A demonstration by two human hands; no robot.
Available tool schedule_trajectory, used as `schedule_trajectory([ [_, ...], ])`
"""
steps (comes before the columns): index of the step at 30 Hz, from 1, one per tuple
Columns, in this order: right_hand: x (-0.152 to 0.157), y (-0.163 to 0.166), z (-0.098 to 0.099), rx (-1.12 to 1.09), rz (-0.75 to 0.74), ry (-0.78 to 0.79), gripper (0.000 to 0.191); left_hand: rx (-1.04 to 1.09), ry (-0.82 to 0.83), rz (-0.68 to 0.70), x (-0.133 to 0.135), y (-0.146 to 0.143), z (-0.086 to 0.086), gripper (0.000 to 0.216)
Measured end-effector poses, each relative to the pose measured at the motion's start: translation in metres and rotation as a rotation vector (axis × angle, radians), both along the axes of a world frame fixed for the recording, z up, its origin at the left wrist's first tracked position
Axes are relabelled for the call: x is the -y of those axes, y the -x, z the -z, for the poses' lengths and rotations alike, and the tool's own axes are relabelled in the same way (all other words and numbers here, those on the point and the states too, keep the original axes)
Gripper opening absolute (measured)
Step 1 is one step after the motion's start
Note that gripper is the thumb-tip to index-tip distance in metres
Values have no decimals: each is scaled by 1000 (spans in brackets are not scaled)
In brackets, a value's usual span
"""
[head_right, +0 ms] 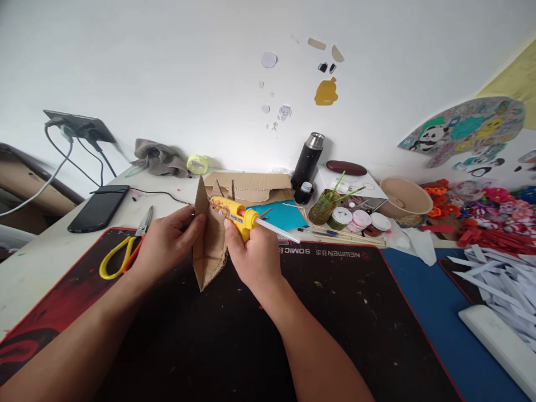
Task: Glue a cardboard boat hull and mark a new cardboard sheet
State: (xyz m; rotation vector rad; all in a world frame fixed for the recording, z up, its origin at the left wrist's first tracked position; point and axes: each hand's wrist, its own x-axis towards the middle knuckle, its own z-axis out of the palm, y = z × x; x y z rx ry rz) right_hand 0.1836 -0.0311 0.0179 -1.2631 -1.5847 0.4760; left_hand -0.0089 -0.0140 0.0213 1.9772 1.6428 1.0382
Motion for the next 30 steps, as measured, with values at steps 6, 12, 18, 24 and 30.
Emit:
schedule_trajectory([
  [6, 1, -1, 1, -24, -15, 27, 47, -2, 3, 14, 1, 1, 0, 35],
  [12, 1, -2, 2, -5, -17, 47, 46, 7, -12, 20, 2, -1, -1, 34],
  [18, 1, -3, 2, 16, -6, 48, 47, 6, -18, 29, 1, -2, 0, 34],
  [24, 1, -3, 1, -12, 1, 70, 51, -10, -19, 24, 1, -2, 0, 34],
  [30, 1, -3, 1, -28, -10, 68, 51, -4, -17, 33, 1, -2, 0, 34],
])
